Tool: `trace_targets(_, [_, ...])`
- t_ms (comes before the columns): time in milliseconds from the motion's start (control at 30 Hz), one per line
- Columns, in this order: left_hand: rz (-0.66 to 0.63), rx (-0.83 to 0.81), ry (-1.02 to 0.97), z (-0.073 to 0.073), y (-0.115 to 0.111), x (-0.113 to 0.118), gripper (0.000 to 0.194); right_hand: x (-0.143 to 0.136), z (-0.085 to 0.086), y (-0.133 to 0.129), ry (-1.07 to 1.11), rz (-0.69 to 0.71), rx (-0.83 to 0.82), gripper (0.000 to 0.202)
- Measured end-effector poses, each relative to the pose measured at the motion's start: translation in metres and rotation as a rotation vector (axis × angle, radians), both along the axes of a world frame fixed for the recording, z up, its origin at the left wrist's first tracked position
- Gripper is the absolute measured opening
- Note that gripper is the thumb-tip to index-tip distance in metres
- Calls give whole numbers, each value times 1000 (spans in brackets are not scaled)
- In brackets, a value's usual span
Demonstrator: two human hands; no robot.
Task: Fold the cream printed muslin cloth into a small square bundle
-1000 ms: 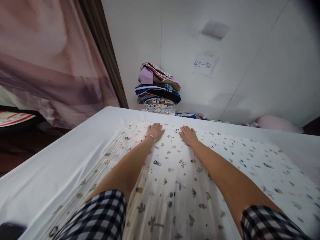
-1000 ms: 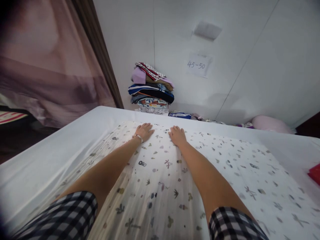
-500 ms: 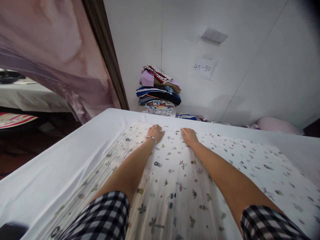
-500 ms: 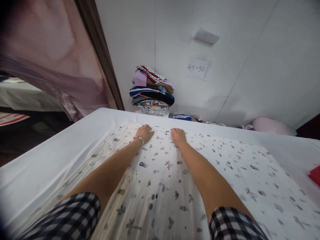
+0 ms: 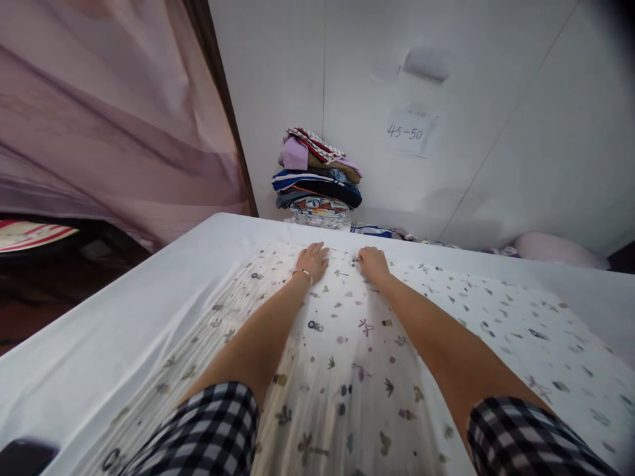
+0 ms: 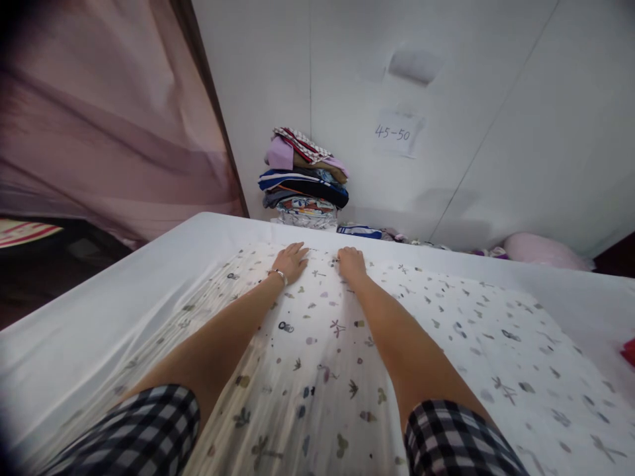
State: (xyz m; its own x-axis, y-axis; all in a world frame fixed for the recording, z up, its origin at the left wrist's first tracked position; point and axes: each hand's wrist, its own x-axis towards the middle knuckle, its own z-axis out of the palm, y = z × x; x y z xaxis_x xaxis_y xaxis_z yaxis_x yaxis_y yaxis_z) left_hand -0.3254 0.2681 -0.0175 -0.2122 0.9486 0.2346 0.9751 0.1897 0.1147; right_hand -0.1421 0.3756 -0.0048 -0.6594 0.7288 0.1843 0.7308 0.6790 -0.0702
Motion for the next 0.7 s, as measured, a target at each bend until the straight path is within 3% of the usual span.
trace_targets(200, [-12,30,21,2,-1,1,32,10,-8,-2,-83,218,96,26])
trace_targets(300, [-28,18,23,5,-1,2,30,11,-9,-2,-73,252,87,26])
trace_targets(500, [-92,-35,-26,3,0,0,37,4,-2,-3,1,36,-66,30])
trace_targets(700, [-72,-146,-72,2,1,0,46,-15,2,5,-54,-109,-43,27])
